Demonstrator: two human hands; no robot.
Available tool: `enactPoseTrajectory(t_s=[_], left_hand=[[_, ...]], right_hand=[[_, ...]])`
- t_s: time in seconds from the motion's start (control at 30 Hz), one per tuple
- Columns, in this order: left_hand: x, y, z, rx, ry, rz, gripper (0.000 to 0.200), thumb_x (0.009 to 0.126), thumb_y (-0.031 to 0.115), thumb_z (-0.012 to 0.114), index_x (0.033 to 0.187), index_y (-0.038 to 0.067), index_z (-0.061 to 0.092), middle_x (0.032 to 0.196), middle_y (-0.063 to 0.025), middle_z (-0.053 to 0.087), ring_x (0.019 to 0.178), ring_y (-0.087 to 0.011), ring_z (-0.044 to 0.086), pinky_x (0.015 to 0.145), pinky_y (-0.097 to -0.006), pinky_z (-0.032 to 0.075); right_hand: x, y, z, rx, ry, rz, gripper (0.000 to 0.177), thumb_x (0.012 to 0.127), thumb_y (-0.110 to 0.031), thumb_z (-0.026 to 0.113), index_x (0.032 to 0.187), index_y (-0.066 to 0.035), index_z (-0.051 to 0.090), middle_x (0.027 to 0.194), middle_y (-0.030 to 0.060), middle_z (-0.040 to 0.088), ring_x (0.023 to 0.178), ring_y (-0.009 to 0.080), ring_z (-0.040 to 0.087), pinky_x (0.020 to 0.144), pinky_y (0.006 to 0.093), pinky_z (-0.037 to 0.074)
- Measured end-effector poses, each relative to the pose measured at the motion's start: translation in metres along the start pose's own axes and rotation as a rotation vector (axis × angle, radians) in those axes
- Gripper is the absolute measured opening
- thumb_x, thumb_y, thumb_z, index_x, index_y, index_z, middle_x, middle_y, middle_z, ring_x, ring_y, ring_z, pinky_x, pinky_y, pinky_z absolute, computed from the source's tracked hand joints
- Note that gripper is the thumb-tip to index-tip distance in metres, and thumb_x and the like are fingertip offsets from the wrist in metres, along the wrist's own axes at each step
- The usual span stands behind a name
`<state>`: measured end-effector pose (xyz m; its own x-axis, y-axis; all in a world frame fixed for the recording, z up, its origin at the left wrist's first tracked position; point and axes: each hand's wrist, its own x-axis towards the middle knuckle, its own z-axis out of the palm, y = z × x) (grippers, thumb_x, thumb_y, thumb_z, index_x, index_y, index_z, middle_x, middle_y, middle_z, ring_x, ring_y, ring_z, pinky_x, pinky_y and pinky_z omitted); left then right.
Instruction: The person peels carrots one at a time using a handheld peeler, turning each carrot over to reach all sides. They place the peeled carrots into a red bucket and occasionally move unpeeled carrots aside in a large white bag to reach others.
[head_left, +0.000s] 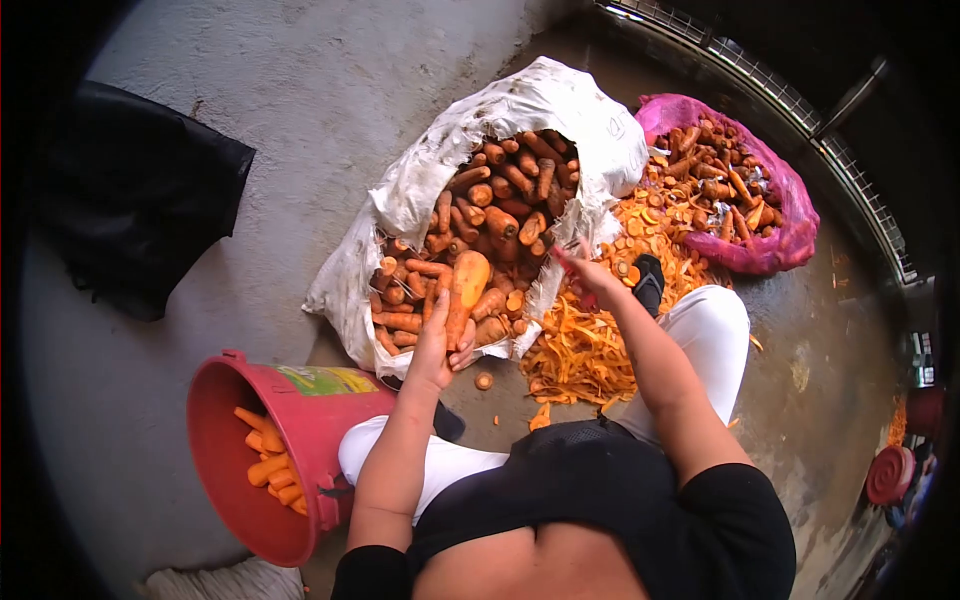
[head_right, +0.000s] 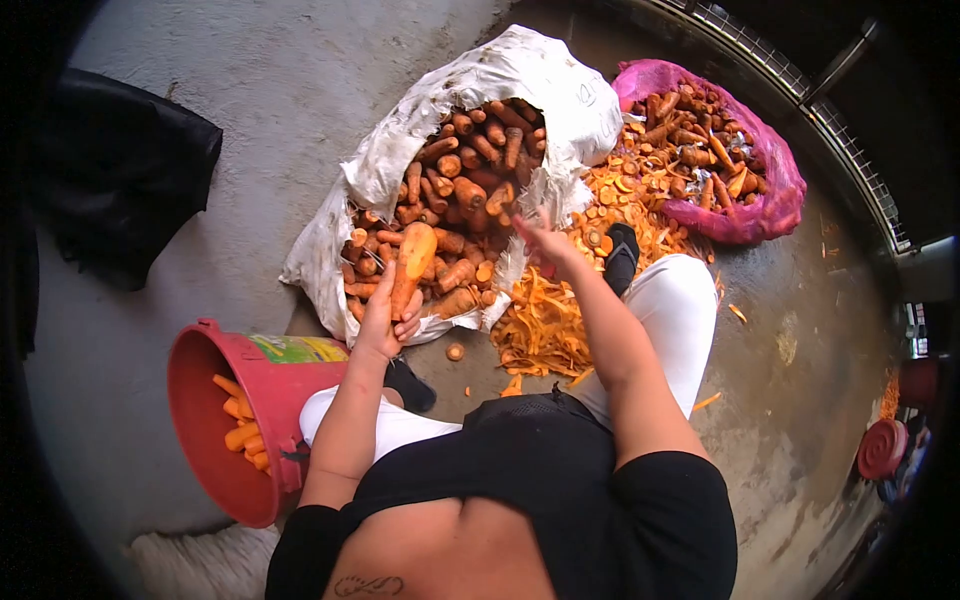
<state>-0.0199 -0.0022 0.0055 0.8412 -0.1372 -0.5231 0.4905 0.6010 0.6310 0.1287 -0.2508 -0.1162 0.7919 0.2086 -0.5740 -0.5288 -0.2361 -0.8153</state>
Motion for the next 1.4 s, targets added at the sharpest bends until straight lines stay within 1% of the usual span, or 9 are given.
enactPoseTrajectory(t_s=[0.1, 0.27, 0.43, 0.73, 0.83, 1.03, 1.13, 1.27, 1.4], left_hand=[[-0.007, 0.006, 0.016, 0.306, 0.160, 0.203, 0.045, 0.095, 0.043, 0.049, 0.125, 0.009, 0.048, 0.058, 0.0013, 0.047, 0.037, -0.0030, 0.034, 0.032, -0.0167, 0.025], [0.010, -0.005, -0.003, 0.635, 0.176, 0.546, 0.052, 0.087, 0.021, 0.067, 0.129, -0.003, 0.049, 0.114, -0.0107, 0.061, 0.084, -0.0150, 0.064, 0.077, -0.0244, 0.050], [0.002, -0.004, 0.006, 0.910, 0.251, 0.623, 0.048, 0.082, 0.021, 0.073, 0.118, -0.006, 0.056, 0.103, -0.0091, 0.066, 0.090, -0.0172, 0.064, 0.082, -0.0269, 0.051], [0.004, 0.024, -0.015, 0.250, 0.023, 0.369, 0.022, 0.080, 0.017, 0.074, 0.092, 0.003, 0.063, 0.077, -0.0023, 0.063, 0.062, -0.0094, 0.059, 0.059, -0.0185, 0.048], [0.033, 0.013, -0.020, -0.233, 0.081, 0.325, 0.030, 0.084, 0.033, 0.069, 0.099, 0.009, 0.059, 0.091, -0.0010, 0.061, 0.081, -0.0142, 0.059, 0.074, -0.0294, 0.049], [0.065, -0.031, -0.014, -0.470, 0.157, 0.053, 0.043, 0.093, 0.049, 0.047, 0.108, 0.009, 0.051, 0.103, -0.0072, 0.058, 0.100, -0.0239, 0.058, 0.085, -0.0376, 0.050], [0.091, -0.056, -0.053, -0.666, -0.416, -0.135, 0.037, 0.094, 0.045, 0.045, 0.103, 0.010, 0.053, 0.098, -0.0077, 0.059, 0.091, -0.0230, 0.060, 0.080, -0.0375, 0.053], [0.062, -0.045, -0.007, -0.461, 0.218, -0.172, 0.033, 0.096, 0.039, 0.042, 0.101, 0.008, 0.053, 0.094, -0.0067, 0.059, 0.082, -0.0213, 0.061, 0.073, -0.0331, 0.054], [0.067, -0.055, -0.015, -0.532, 0.141, -0.128, 0.039, 0.096, 0.035, 0.048, 0.116, 0.001, 0.047, 0.097, -0.0111, 0.058, 0.084, -0.0221, 0.061, 0.071, -0.0320, 0.055]], right_hand=[[-0.002, 0.006, 0.005, -1.102, 0.230, -0.310, 0.056, 0.089, -0.057, 0.045, 0.084, -0.007, 0.070, 0.073, 0.0193, 0.066, 0.074, 0.0343, 0.066, 0.062, 0.0442, 0.051], [0.017, 0.030, 0.012, -1.094, 0.273, -0.321, 0.050, 0.085, -0.053, 0.052, 0.086, -0.006, 0.068, 0.077, 0.0179, 0.067, 0.075, 0.0351, 0.066, 0.065, 0.0445, 0.051], [0.018, 0.060, 0.001, -1.067, 0.284, -0.161, 0.051, 0.085, -0.057, 0.052, 0.088, -0.008, 0.068, 0.081, 0.0169, 0.068, 0.079, 0.0346, 0.066, 0.069, 0.0438, 0.051], [0.045, 0.067, 0.009, -0.473, 0.240, -0.093, 0.046, 0.084, -0.043, 0.060, 0.091, 0.002, 0.068, 0.079, 0.0164, 0.067, 0.060, 0.0254, 0.062, 0.055, 0.0360, 0.045], [0.039, 0.051, 0.032, -0.230, 0.176, -0.220, 0.053, 0.084, -0.052, 0.059, 0.100, -0.003, 0.069, 0.077, 0.0125, 0.067, 0.059, 0.0269, 0.061, 0.055, 0.0364, 0.046], [0.000, 0.055, 0.018, -0.997, 0.222, -0.307, 0.040, 0.084, -0.053, 0.057, 0.092, -0.017, 0.071, 0.080, 0.0153, 0.067, 0.072, 0.0323, 0.065, 0.064, 0.0414, 0.050], [0.002, 0.078, 0.011, -1.120, 0.182, -0.258, 0.041, 0.084, -0.052, 0.055, 0.089, -0.014, 0.069, 0.075, 0.0135, 0.066, 0.073, 0.0328, 0.065, 0.065, 0.0420, 0.051], [0.014, 0.077, 0.013, -1.207, 0.182, -0.212, 0.050, 0.081, -0.058, 0.058, 0.100, -0.013, 0.066, 0.080, 0.0146, 0.066, 0.078, 0.0307, 0.066, 0.066, 0.0418, 0.051], [0.009, 0.033, 0.012, -1.112, 0.200, -0.208, 0.072, 0.071, -0.069, 0.062, 0.106, -0.006, 0.062, 0.101, 0.0200, 0.064, 0.086, 0.0308, 0.066, 0.073, 0.0397, 0.053]])
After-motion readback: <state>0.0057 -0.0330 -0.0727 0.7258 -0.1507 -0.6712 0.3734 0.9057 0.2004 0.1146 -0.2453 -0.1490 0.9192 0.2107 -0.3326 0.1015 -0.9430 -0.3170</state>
